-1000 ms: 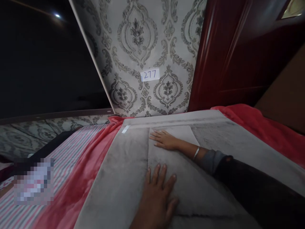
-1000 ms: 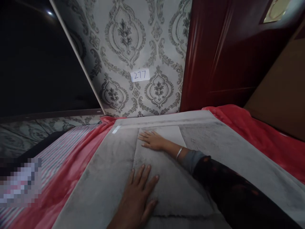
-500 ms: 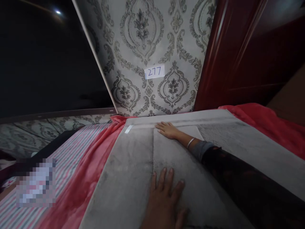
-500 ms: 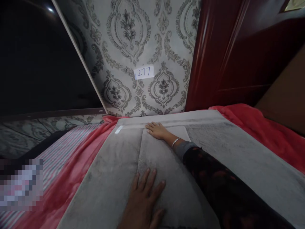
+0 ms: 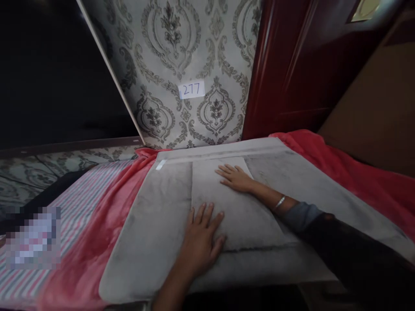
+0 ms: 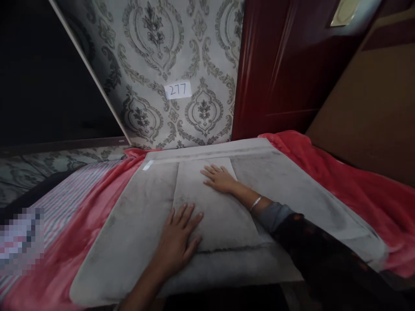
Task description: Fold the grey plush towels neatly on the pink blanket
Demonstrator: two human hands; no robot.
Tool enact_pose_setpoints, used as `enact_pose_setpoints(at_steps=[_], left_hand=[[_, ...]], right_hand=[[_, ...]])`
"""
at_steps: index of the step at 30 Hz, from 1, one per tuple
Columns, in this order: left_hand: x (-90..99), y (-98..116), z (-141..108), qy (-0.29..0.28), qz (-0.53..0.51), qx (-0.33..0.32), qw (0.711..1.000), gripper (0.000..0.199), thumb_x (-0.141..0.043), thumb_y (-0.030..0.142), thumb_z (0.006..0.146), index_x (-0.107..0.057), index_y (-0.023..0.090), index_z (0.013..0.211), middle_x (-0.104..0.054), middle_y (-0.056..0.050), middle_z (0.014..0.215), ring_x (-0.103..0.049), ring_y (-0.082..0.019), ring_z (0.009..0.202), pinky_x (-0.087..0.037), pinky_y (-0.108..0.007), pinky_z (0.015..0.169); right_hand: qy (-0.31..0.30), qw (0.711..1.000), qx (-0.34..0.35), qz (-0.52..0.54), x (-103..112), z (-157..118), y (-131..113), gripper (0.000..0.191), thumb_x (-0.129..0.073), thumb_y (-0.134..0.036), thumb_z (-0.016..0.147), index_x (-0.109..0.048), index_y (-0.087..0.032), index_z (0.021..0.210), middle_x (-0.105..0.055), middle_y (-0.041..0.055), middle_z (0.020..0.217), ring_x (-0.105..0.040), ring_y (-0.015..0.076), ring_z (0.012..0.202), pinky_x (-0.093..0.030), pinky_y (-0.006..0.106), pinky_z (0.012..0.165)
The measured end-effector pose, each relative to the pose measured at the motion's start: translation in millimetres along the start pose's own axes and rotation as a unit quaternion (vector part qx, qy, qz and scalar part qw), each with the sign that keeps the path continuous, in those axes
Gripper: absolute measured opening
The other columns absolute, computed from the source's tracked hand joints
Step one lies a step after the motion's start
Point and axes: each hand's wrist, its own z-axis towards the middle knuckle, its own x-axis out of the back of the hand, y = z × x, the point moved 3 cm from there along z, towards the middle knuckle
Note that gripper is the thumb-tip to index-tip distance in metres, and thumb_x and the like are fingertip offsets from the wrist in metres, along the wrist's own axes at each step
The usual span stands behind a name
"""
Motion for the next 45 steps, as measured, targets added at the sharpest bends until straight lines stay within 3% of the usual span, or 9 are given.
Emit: enact_pose_setpoints(at_steps=[4, 6, 10, 14, 23, 30, 35, 41, 45], left_hand=[[2.0, -1.7, 0.2, 0.009, 0.01, -0.003, 1.0, 0.056, -0.054, 0.04, 0.094, -0.044, 0.034, 0.149, -0.038, -0.004, 0.16, -0.032, -0.031, 0.148, -0.028, -0.062, 0.118], [2.6, -2.8, 0.1, 0.014, 0.018, -0.004, 1.0, 0.054, -0.053, 0.04, 0.095, -0.045, 0.032, 0.148, -0.04, -0.005, 0.159, -0.034, -0.031, 0.147, -0.029, -0.062, 0.118], [0.7, -3.9, 0.5, 0.031, 0.034, -0.01, 0.999, 0.052, -0.051, 0.04, 0.096, -0.047, 0.031, 0.147, -0.043, -0.006, 0.157, -0.036, -0.03, 0.146, -0.03, -0.062, 0.117], [-1.2, -2.3, 3.2, 0.042, 0.049, -0.013, 0.998, 0.051, -0.05, 0.039, 0.096, -0.048, 0.031, 0.146, -0.045, -0.006, 0.155, -0.039, -0.031, 0.145, -0.031, -0.061, 0.117], [6.8, 6.6, 7.0, 0.014, 0.064, 0.011, 0.998, 0.049, -0.043, 0.042, 0.099, -0.051, 0.027, 0.145, -0.046, -0.009, 0.155, -0.037, -0.031, 0.146, -0.028, -0.059, 0.118], [9.8, 7.6, 8.7, 0.005, 0.042, 0.016, 0.999, 0.051, -0.043, 0.043, 0.098, -0.051, 0.026, 0.145, -0.043, -0.009, 0.156, -0.035, -0.032, 0.146, -0.027, -0.059, 0.119], [9.4, 9.3, 7.8, 0.002, 0.048, 0.017, 0.999, 0.052, -0.041, 0.043, 0.099, -0.049, 0.025, 0.146, -0.042, -0.01, 0.157, -0.033, -0.031, 0.148, -0.024, -0.059, 0.12], [19.9, -0.9, 15.1, -0.022, 0.01, 0.02, 0.999, 0.053, -0.032, 0.042, 0.102, -0.046, 0.021, 0.148, -0.043, -0.011, 0.156, -0.038, -0.026, 0.145, -0.028, -0.057, 0.119], [25.1, -1.8, 55.7, -0.067, -0.027, -0.051, 0.996, 0.055, -0.023, 0.044, 0.103, -0.042, 0.022, 0.15, -0.041, -0.009, 0.158, -0.034, -0.02, 0.148, -0.022, -0.051, 0.123]], right_hand=[[0.001, 0.993, -0.114, -0.001, 18.5, -8.6, 0.8, 0.06, -0.029, -0.049, 0.103, -0.028, -0.026, 0.159, -0.017, 0.0079, 0.166, -0.014, 0.0321, 0.153, -0.018, 0.062, 0.118], [0.034, 0.992, -0.123, 0.004, 21.7, -29.1, -12.9, 0.063, -0.031, -0.052, 0.102, -0.024, -0.028, 0.16, -0.016, 0.0075, 0.167, -0.012, 0.0333, 0.153, -0.019, 0.062, 0.118], [0.075, 0.995, -0.064, 0.012, -2.1, -92.0, -44.6, 0.064, -0.033, -0.06, 0.1, -0.026, -0.036, 0.158, -0.017, 0.003, 0.167, -0.012, 0.0329, 0.153, -0.02, 0.062, 0.118], [0.069, 0.995, -0.064, 0.017, -28.0, -132.5, -51.1, 0.062, -0.029, -0.06, 0.101, -0.031, -0.035, 0.157, -0.022, 0.0031, 0.166, -0.015, 0.0321, 0.152, -0.024, 0.061, 0.117], [0.051, 0.992, -0.112, 0.03, -17.9, -139.0, -46.8, 0.061, -0.028, -0.052, 0.103, -0.029, -0.029, 0.158, -0.019, 0.0051, 0.166, -0.015, 0.0298, 0.153, -0.023, 0.057, 0.119], [0.043, 0.99, -0.133, 0.018, -22.2, -162.2, -39.0, 0.061, -0.024, -0.049, 0.103, -0.028, -0.025, 0.159, -0.019, 0.0083, 0.166, -0.017, 0.0278, 0.152, -0.023, 0.058, 0.118], [0.039, 0.987, -0.155, 0.008, -10.8, -169.0, -45.9, 0.059, -0.024, -0.048, 0.103, -0.031, -0.024, 0.158, -0.024, 0.01, 0.165, -0.018, 0.0296, 0.152, -0.022, 0.062, 0.117], [0.067, 0.997, -0.022, 0.024, -1.9, -159.5, -74.5, 0.056, -0.035, -0.046, 0.103, -0.035, -0.028, 0.156, -0.025, 0.0072, 0.165, -0.017, 0.0268, 0.153, -0.02, 0.056, 0.12], [0.065, 0.997, 0.024, 0.037, -15.7, -157.7, -81.8, 0.059, -0.042, -0.047, 0.102, -0.032, -0.028, 0.157, -0.027, 0.008, 0.164, -0.021, 0.0272, 0.151, -0.021, 0.056, 0.12]])
